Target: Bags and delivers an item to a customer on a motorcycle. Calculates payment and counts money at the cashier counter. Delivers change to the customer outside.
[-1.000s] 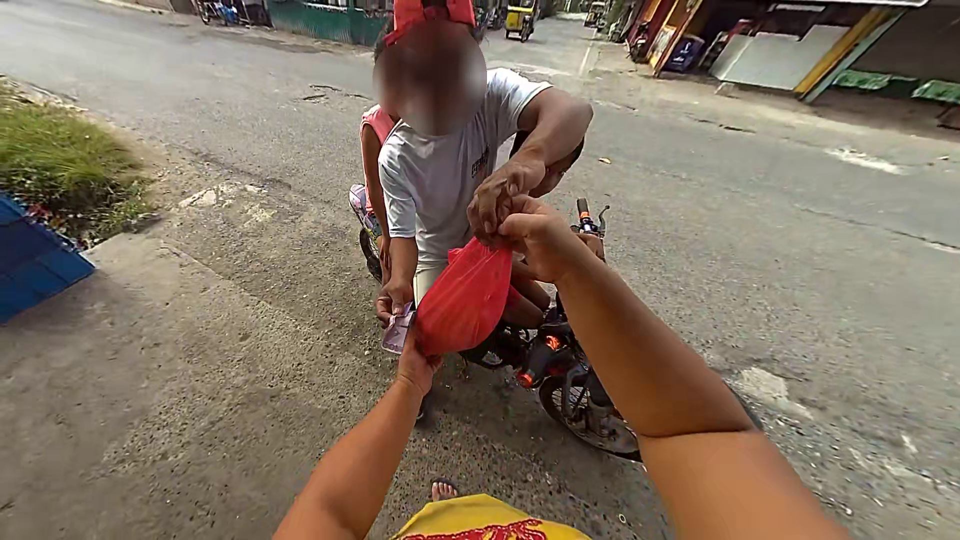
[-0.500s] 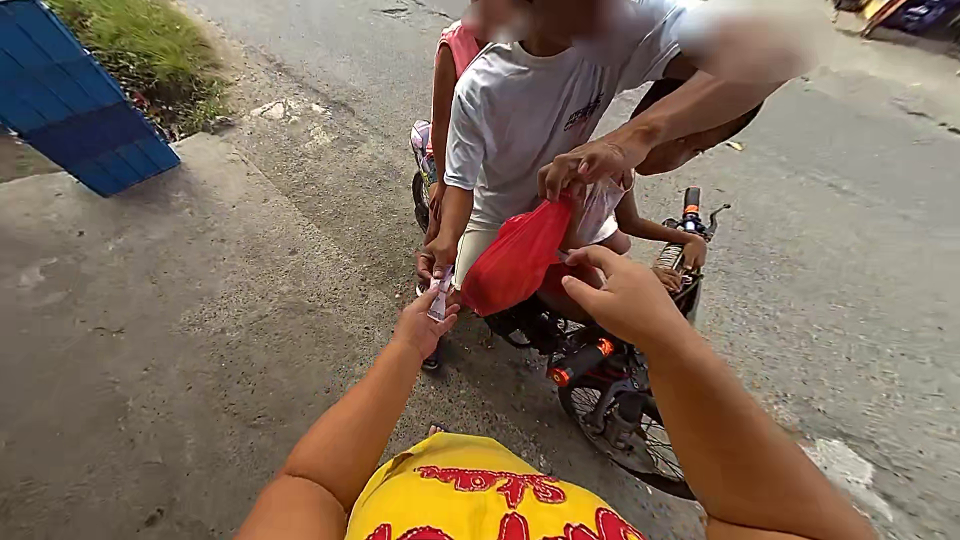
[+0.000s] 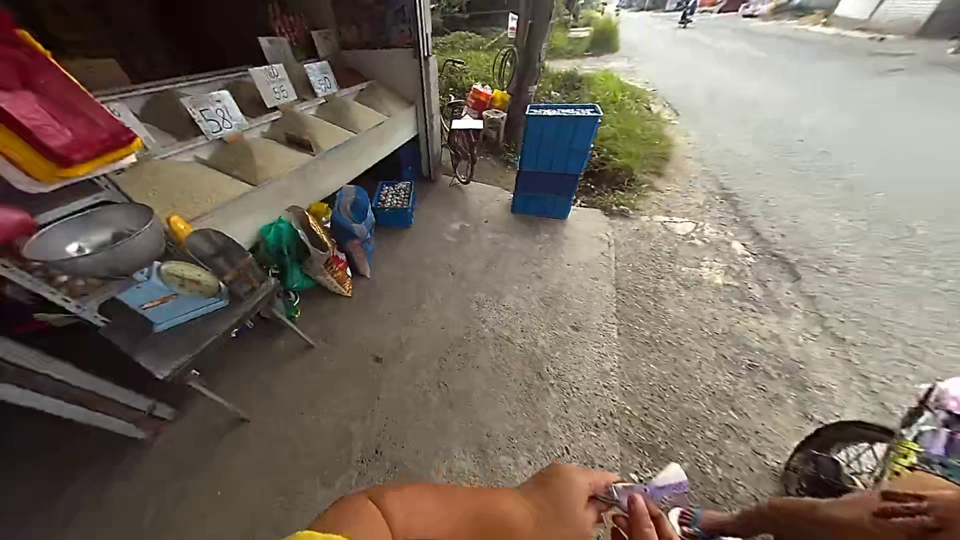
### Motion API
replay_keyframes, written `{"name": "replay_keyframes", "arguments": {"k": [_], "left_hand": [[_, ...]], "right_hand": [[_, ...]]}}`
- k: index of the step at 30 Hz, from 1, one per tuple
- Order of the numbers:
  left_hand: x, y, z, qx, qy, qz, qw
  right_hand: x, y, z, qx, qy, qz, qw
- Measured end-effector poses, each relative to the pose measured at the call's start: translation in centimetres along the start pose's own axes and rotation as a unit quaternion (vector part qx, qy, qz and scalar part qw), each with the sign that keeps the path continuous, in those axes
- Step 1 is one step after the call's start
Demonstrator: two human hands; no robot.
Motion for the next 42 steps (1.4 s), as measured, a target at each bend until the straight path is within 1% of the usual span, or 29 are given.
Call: {"name": "replay_keyframes", "arguments": {"k": [2,4,6,7,9,10,12,14,15,17,19,20,22,24,27,29,30,32,34,36,37,38,39,40,41,42], "left_hand": [[-4.5,2.6,-4.5,0.018,-0.104,0.058,0.993],[-9.2,5.7,-9.6,-0.009,-0.196,0.083,0.977],[-13.6,9.3,-15.2,-0.055,-0.262,0.052,0.962],[-15.6,11.3,-18.2,-0.062,-0.301,0.020,0.951],[-20.2,15.4,-24.6,-0.051,-0.396,-0.031,0.916],[-22.4,17.2,-28.2,-0.052,-0.447,-0.043,0.892],[-26.4,19.6,-35.2,-0.071,-0.525,-0.071,0.845],[-30.0,20.6,-41.6,-0.092,-0.572,-0.120,0.806],[-31.4,20.9,-44.8,-0.117,-0.587,-0.144,0.788],[-33.7,22.1,-51.1,-0.196,-0.605,-0.158,0.756],[-35.7,23.9,-56.7,-0.264,-0.625,-0.149,0.719],[-36.6,25.0,-59.4,-0.284,-0.638,-0.145,0.701],[-38.0,27.5,-64.5,-0.287,-0.670,-0.133,0.671],[-39.7,30.0,-69.6,-0.280,-0.711,-0.096,0.638],[-42.4,33.3,-76.6,-0.325,-0.725,-0.053,0.605],[-44.7,35.0,-81.6,-0.362,-0.731,-0.056,0.575],[-45.7,35.7,-84.0,-0.368,-0.741,-0.066,0.557],[-47.6,36.9,-88.8,-0.372,-0.762,-0.093,0.521],[-48.9,37.8,-93.1,-0.375,-0.775,-0.106,0.497],[-50.1,39.1,-97.2,-0.375,-0.792,-0.088,0.474],[-50.5,39.9,-99.2,-0.376,-0.798,-0.081,0.464],[-51.2,40.8,-101.3,-0.368,-0.806,-0.073,0.458],[-52.1,42.0,-103.5,-0.350,-0.816,-0.069,0.456],[-53.0,43.1,-105.7,-0.332,-0.820,-0.074,0.460],[-54.0,44.2,-107.8,-0.321,-0.819,-0.075,0.470],[-55.1,45.2,-109.8,-0.319,-0.814,-0.068,0.481]], "right_hand": [[6.9,0.0,0.3,0.002,0.060,0.009,0.998],[15.1,-0.8,-0.4,0.004,0.119,0.051,0.992],[23.5,-2.2,-2.2,0.000,0.198,0.106,0.974],[27.6,-2.8,-3.4,0.005,0.239,0.127,0.963],[35.8,-3.6,-6.1,0.027,0.332,0.154,0.930],[39.7,-4.1,-7.8,0.039,0.386,0.152,0.909],[46.7,-5.0,-11.5,0.037,0.514,0.116,0.849],[53.2,-6.2,-15.5,0.003,0.631,0.067,0.773],[56.0,-7.0,-17.7,-0.014,0.676,0.034,0.736],[61.3,-8.4,-22.4,-0.044,0.736,-0.039,0.675],[66.6,-10.0,-26.7,-0.050,0.774,-0.086,0.625],[69.3,-10.9,-28.7,-0.053,0.791,-0.104,0.601],[74.6,-12.6,-32.5,-0.063,0.825,-0.136,0.546],[80.2,-14.1,-36.5,-0.080,0.857,-0.171,0.480],[87.6,-16.9,-42.2,-0.091,0.902,-0.193,0.374],[92.6,-18.6,-46.3,-0.076,0.928,-0.185,0.315],[94.9,-19.2,-48.3,-0.058,0.938,-0.186,0.287],[99.2,-20.3,-52.2,-0.022,0.952,-0.187,0.243],[103.2,-20.9,-55.8,0.004,0.962,-0.182,0.204],[107.4,-21.3,-58.9,0.009,0.965,-0.183,0.186],[109.4,-21.5,-60.3,0.011,0.965,-0.184,0.184],[111.5,-21.9,-61.6,0.014,0.965,-0.181,0.191],[113.5,-22.5,-62.9,0.019,0.962,-0.177,0.205],[115.4,-23.3,-64.0,0.025,0.958,-0.169,0.229],[117.1,-24.2,-65.0,0.034,0.951,-0.160,0.262],[118.5,-25.2,-65.9,0.048,0.939,-0.153,0.303]]}}
Point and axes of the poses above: each hand's wrist, its own z-axis towards the middle knuckle, its own x-axis out of the palm, y = z × x, the point moved 4 cm from there along z, towards the middle knuckle, and after that the axes turned 8 degrees about -x, right-handed, at the moved point
